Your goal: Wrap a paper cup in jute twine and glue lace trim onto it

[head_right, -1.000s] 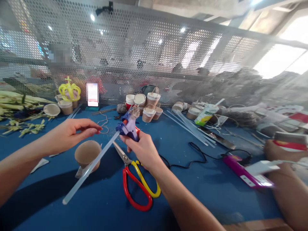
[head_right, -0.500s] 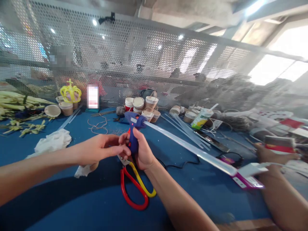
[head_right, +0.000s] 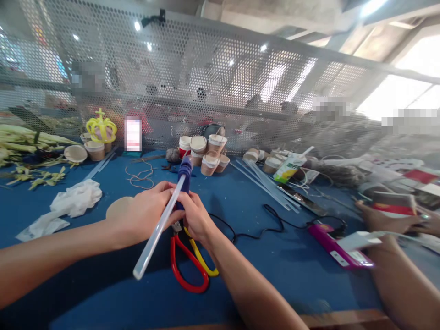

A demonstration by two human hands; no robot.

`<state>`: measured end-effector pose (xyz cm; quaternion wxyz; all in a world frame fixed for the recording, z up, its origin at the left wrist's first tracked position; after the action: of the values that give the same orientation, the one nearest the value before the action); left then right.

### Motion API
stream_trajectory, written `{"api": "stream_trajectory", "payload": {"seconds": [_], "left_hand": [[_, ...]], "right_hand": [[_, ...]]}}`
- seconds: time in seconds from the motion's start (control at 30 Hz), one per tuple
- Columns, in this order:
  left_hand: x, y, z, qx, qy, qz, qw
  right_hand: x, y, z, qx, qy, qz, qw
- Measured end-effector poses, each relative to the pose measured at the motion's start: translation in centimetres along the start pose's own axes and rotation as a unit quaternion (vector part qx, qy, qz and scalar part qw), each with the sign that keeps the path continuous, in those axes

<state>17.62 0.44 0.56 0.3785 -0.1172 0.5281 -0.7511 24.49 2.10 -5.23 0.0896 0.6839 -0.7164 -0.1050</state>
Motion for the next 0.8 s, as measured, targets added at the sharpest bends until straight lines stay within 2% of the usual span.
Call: {"api": "stream_trajectory", "payload": {"seconds": [0.13,0.23,0.3,0.4,0.5,0.57,0.67,0.7,0.8], "left_hand": [[-0.7,0.1,-0.7,0.020,-0.010,0.024,0.999],[-0.9,0.2,-1.3,-0.012,-0.027,0.038,0.999],[-1.3,0.4,-1.1,-0.032,-0.020,0.019,0.999],[-1.4,0.1,-0.5,-0.039,0.022,-0.042,0.998],[-0.3,-2.7,-1.0,-0.025,0.048,-0.068,0.996],[1.6,-4.1,-1.8,-0.020,0.082,-0.105,0.991],[4.8,-3.9,-4.7,-0.006,0.078,-0.180,0.980],[5.5,-3.5,-5.9,0.003,0.066,-0.186,0.980],[6.3,-2.2,-8.5,0.035,0.055,-0.151,0.986]], "right_hand": [[0.3,0.2,-0.3,0.041,0.007,-0.015,0.999],[0.5,-0.1,-1.3,0.067,-0.024,0.001,0.997],[0.5,-0.5,-1.9,0.073,-0.051,0.025,0.996],[0.3,-1.1,-2.3,0.067,-0.067,0.044,0.995],[0.2,-1.6,-3.0,0.045,-0.067,0.047,0.996],[0.4,-2.0,-3.6,0.035,-0.067,0.050,0.996],[0.8,-1.7,-4.1,0.050,-0.057,0.039,0.996],[1.0,-1.5,-4.1,0.068,-0.053,0.033,0.996],[1.8,-0.2,-4.1,0.157,-0.049,0.012,0.986]]}}
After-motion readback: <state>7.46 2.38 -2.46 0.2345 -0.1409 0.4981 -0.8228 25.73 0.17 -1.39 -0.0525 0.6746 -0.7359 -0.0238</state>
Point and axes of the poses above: each hand's wrist, its own x-axis away from the middle knuckle, its own y-axis out of the palm, z = x × y, the point moved 10 cm from there along -x, towards the middle knuckle, and after that the axes turned 3 degrees about -z, right-handed, at the moved point
